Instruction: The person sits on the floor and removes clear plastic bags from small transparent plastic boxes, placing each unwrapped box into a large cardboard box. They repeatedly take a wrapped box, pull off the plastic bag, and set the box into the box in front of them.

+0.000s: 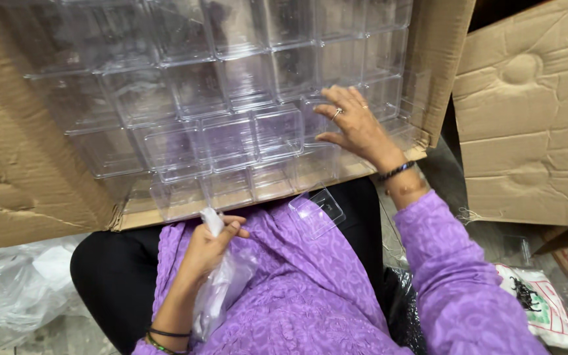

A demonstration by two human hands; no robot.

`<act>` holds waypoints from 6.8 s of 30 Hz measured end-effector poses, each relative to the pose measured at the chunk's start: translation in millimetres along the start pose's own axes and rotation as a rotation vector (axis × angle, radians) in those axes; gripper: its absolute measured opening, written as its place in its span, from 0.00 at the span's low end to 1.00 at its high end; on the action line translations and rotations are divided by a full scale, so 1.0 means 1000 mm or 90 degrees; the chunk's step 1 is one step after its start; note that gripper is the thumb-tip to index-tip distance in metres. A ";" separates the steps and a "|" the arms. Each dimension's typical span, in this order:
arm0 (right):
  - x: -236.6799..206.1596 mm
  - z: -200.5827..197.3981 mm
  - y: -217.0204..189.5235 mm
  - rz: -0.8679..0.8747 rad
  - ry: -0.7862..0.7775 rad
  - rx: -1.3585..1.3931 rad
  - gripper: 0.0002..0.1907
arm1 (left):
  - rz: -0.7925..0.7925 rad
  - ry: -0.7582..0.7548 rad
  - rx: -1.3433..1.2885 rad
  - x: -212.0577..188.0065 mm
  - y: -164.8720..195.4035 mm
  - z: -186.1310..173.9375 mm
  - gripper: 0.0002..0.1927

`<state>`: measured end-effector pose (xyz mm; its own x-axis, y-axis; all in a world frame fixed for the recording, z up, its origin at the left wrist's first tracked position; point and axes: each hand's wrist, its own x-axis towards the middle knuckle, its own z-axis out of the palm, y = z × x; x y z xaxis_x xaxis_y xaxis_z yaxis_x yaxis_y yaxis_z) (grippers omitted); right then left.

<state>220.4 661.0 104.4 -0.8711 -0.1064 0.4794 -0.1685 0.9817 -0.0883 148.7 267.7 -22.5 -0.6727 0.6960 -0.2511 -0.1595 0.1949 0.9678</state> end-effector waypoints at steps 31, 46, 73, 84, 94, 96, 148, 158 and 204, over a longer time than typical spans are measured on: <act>-0.096 -0.058 0.111 0.465 0.334 -0.192 0.22 | -0.095 -0.334 -0.395 0.060 0.006 0.096 0.55; -0.163 -0.029 0.014 0.443 0.235 0.275 0.15 | -0.227 -0.451 -0.333 0.082 0.031 0.095 0.55; -0.015 0.068 0.282 0.496 0.069 -0.080 0.37 | -0.306 -0.445 -0.577 0.089 -0.002 0.124 0.48; -0.073 -0.061 0.153 0.562 0.321 -0.022 0.34 | -0.293 -0.409 -0.583 0.085 -0.012 0.120 0.49; -0.112 -0.009 0.102 0.386 0.100 0.627 0.40 | -0.296 -0.453 -0.586 0.092 -0.011 0.122 0.50; -0.107 -0.005 0.101 0.394 0.051 0.486 0.35 | -0.301 -0.465 -0.581 0.095 -0.014 0.122 0.51; 0.020 0.092 0.326 0.647 0.032 0.607 0.23 | -0.347 -0.523 -0.481 0.120 -0.015 0.116 0.57; 0.006 0.071 0.322 0.405 0.146 0.268 0.17 | -0.373 -0.548 -0.492 0.126 -0.001 0.121 0.56; -0.091 -0.002 -0.158 0.303 0.113 0.901 0.45 | 0.306 -0.139 -0.037 0.014 0.100 0.084 0.55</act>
<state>327.3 515.5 76.0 -0.9229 0.2916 0.2515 -0.2780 -0.0525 -0.9591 183.7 355.0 68.9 -0.5155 0.8259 0.2283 0.0851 -0.2158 0.9727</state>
